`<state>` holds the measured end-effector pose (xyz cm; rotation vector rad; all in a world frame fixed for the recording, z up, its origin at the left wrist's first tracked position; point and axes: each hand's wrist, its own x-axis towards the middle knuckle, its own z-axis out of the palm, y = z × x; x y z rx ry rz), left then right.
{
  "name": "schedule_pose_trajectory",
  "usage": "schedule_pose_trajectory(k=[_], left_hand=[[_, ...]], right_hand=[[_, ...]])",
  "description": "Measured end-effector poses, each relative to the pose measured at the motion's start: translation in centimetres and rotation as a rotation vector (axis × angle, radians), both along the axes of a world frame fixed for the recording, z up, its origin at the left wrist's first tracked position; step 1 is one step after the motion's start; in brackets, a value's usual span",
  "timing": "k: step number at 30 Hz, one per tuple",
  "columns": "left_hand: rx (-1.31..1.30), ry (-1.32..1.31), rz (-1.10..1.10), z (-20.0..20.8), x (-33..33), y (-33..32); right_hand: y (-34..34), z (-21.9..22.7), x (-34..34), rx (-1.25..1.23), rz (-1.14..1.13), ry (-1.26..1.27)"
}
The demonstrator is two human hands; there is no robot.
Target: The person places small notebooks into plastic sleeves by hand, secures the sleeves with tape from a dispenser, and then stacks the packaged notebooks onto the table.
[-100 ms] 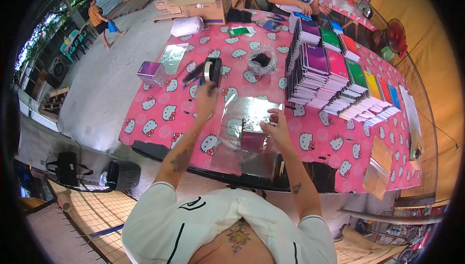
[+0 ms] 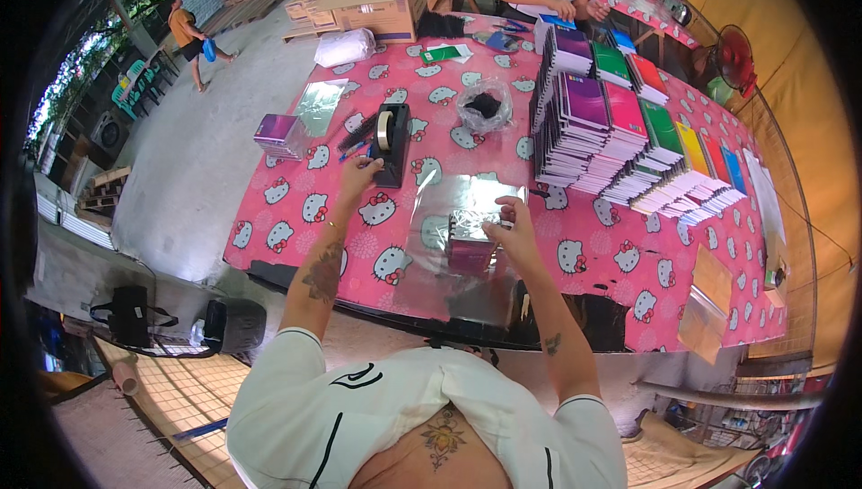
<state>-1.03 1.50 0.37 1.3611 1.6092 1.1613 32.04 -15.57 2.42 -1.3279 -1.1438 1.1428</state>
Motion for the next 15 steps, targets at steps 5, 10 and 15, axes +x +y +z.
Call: schedule_pose_trajectory(k=[5,10,15], left_hand=[[0.231,-0.241,0.019,-6.4,-1.5,0.6],[0.119,-0.146,0.131,-5.6,0.4,-3.7],[0.061,1.060,-0.172,5.2,2.7,-3.7]], right_hand=[[-0.4,1.4,-0.5,-0.061,0.045,0.053],[-0.9,1.7,-0.4,-0.097,0.012,0.081],[-0.6,-1.2,0.0,0.027,-0.115,0.002]])
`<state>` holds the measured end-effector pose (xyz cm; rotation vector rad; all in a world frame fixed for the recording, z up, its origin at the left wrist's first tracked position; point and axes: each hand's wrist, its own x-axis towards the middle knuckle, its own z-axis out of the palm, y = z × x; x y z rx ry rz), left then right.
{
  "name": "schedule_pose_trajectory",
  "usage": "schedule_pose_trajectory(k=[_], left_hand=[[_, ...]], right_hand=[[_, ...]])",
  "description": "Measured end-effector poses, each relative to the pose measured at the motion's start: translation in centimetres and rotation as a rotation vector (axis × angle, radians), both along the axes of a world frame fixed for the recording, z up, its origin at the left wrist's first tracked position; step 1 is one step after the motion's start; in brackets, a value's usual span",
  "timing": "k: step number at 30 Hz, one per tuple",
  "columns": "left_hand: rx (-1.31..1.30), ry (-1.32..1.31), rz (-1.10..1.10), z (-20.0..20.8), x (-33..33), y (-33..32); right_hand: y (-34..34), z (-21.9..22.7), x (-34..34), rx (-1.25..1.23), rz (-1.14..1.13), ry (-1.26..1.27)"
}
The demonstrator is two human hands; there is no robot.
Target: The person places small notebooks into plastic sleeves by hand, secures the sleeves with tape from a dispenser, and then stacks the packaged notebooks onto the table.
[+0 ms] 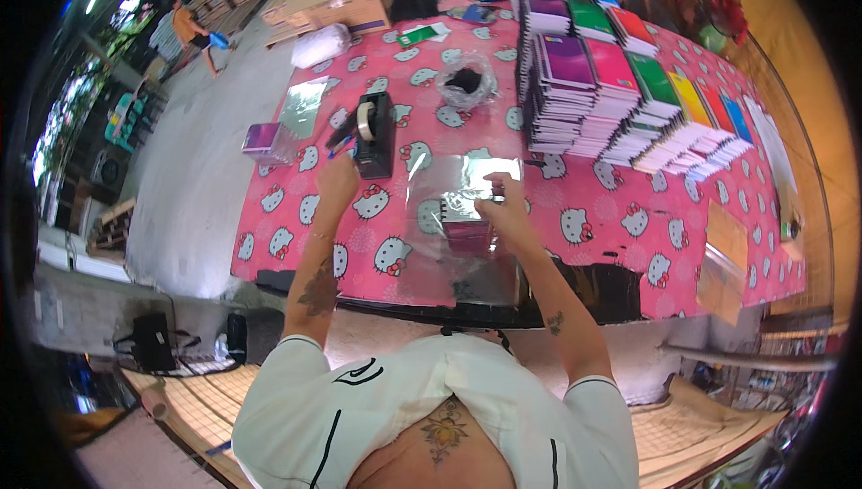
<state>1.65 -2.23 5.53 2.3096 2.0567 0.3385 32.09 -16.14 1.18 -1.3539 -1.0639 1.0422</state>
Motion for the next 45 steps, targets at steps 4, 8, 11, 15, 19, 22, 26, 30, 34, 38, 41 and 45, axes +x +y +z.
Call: schedule_pose_trajectory(k=[4,8,11,15,19,22,26,30,34,38,41,45], left_hand=[[-0.227,-0.222,-0.988,4.7,7.6,-0.9],[-0.475,0.223,-1.181,7.1,15.5,0.1],[-0.851,0.100,-1.139,1.3,16.3,4.5],[-1.332,-0.713,-0.757,-9.3,11.3,5.5],[-0.794,-0.687,-0.867,-5.7,11.4,2.0],[0.233,-0.172,-0.848,-0.8,13.8,-5.7],[0.098,0.067,-0.745,2.2,14.4,-10.1],[-0.355,-0.209,-0.531,4.5,14.4,-10.6],[-0.343,-1.125,-0.380,-5.4,7.9,-14.5],[-0.355,-1.345,-0.334,-7.3,7.3,-14.8],[-0.159,-0.982,-0.408,-2.8,9.2,-14.0],[-0.230,-1.064,-0.384,-0.3,10.0,-13.3]], right_hand=[[-0.3,1.8,-1.3,-0.074,0.063,0.158],[0.0,1.4,-0.5,-0.048,0.077,0.150],[-0.3,2.2,-0.4,-0.044,0.114,0.132],[0.0,1.7,-0.8,-0.043,0.144,0.175],[-1.4,1.0,-1.0,-0.004,0.025,0.351],[-3.8,-4.4,0.7,-0.063,-0.278,0.703],[-8.0,-10.6,-1.8,-0.429,0.577,0.759],[-7.7,-6.7,-4.4,-0.417,0.523,1.293],[-6.1,-2.3,-1.9,-0.102,0.169,0.988],[-4.8,-1.3,1.4,0.200,0.277,-0.252],[-4.5,-1.1,1.4,0.200,0.311,-0.295],[-3.4,2.4,2.2,0.056,0.308,0.047]])
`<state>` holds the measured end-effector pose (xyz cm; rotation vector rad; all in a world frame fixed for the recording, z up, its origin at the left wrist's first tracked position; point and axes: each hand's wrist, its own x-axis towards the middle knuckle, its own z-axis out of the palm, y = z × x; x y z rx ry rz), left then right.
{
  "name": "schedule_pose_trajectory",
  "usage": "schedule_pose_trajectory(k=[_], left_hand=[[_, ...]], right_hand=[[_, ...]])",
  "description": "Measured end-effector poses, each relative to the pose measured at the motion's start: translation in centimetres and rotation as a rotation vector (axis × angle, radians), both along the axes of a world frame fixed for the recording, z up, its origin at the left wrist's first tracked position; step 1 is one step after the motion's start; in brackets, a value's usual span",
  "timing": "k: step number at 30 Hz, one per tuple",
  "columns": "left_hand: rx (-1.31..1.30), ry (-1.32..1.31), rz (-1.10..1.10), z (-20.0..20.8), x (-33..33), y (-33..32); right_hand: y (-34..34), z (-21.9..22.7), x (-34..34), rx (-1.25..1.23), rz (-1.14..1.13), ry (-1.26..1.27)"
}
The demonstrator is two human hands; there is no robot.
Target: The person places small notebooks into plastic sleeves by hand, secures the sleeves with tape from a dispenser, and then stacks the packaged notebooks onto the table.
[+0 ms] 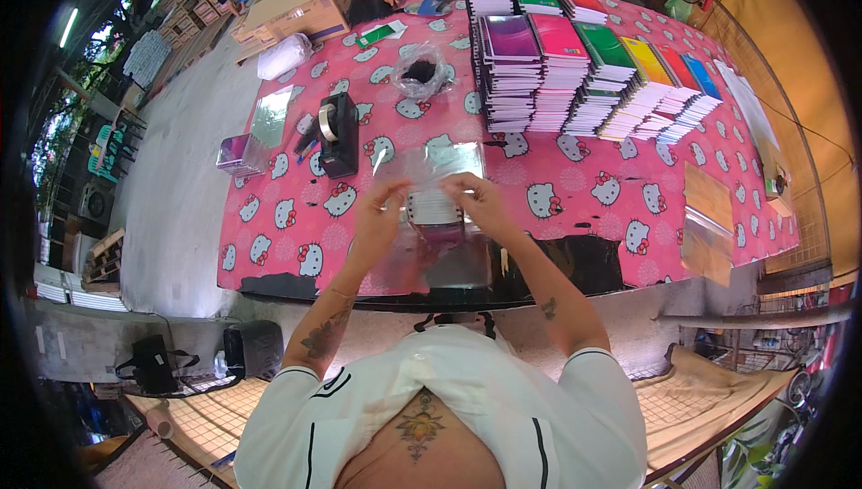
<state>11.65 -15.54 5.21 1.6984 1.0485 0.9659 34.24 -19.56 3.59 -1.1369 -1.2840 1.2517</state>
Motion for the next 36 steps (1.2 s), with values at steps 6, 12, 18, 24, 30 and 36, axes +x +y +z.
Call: schedule_pose_trajectory(k=[6,12,18,24,30,36], left_hand=[[0.492,0.220,0.619,-2.8,-7.7,10.5],[-0.477,-0.159,0.377,-5.5,-13.9,17.9],[-0.286,-0.372,0.520,-9.7,-13.1,14.6],[0.082,1.044,0.428,-1.6,-12.6,14.3],[0.068,-0.007,-0.457,1.4,-6.4,6.6],[0.297,0.226,-0.598,4.3,-4.4,6.5]], right_hand=[[-2.1,7.6,-3.2,0.529,-0.298,-0.644],[-1.8,6.9,-7.8,0.425,-0.122,-1.175],[-2.1,6.9,-9.0,0.475,-0.198,-1.168],[-1.9,6.8,-9.2,0.462,-0.222,-1.212],[-2.0,7.7,-9.2,0.460,-0.217,-1.214],[-2.6,9.3,-8.4,0.430,-0.077,-1.291]])
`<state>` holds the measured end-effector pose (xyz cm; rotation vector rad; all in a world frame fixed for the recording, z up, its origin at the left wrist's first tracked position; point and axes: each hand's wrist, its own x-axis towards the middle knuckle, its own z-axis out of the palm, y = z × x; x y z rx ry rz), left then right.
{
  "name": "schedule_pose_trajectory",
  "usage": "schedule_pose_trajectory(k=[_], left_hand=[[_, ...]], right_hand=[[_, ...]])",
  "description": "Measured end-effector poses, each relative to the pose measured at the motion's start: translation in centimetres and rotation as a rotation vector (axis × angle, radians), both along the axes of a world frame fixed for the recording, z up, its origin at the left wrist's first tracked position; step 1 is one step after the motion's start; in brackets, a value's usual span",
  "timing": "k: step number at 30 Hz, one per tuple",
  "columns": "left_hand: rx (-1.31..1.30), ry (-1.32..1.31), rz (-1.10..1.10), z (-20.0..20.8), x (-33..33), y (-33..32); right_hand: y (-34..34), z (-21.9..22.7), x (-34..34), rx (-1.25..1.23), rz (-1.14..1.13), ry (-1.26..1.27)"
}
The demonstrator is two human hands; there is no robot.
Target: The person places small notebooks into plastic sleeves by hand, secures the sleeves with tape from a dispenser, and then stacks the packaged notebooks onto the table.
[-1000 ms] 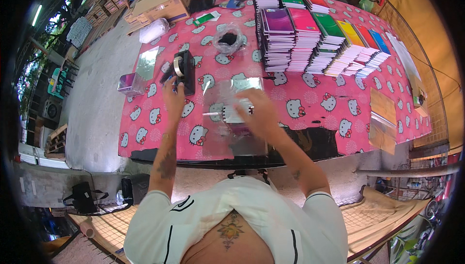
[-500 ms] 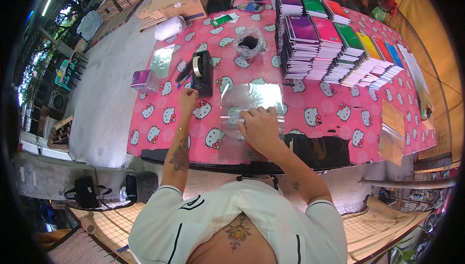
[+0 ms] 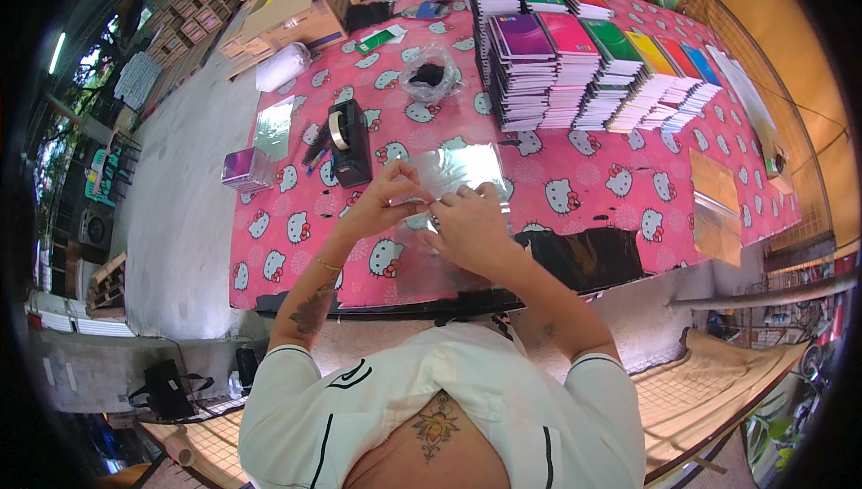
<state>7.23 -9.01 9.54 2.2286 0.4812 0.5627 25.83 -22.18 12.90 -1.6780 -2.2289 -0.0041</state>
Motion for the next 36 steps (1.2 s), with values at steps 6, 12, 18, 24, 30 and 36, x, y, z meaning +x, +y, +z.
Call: schedule_pose_trajectory(k=[6,12,18,24,30,36], left_hand=[[0.167,-0.105,0.037,-0.4,1.4,-0.3],[0.441,-0.056,-0.021,-1.4,6.2,-0.7],[0.253,-0.069,0.190,-5.0,7.9,-1.5],[-0.538,-0.251,0.230,-6.7,5.4,-0.3],[-0.554,0.045,0.049,-8.1,3.6,-0.8],[0.518,0.087,0.146,-3.7,4.3,-5.6]], right_hand=[[-1.2,-4.5,9.7,-0.107,-0.149,0.770],[-1.8,-9.4,7.1,-0.006,0.257,0.348],[-1.4,-11.2,6.8,0.017,0.259,0.483],[1.7,-11.1,7.2,-0.298,-0.032,1.456],[4.0,-10.2,8.1,-0.263,0.288,1.095],[0.1,-8.5,8.3,-0.130,0.303,0.669]])
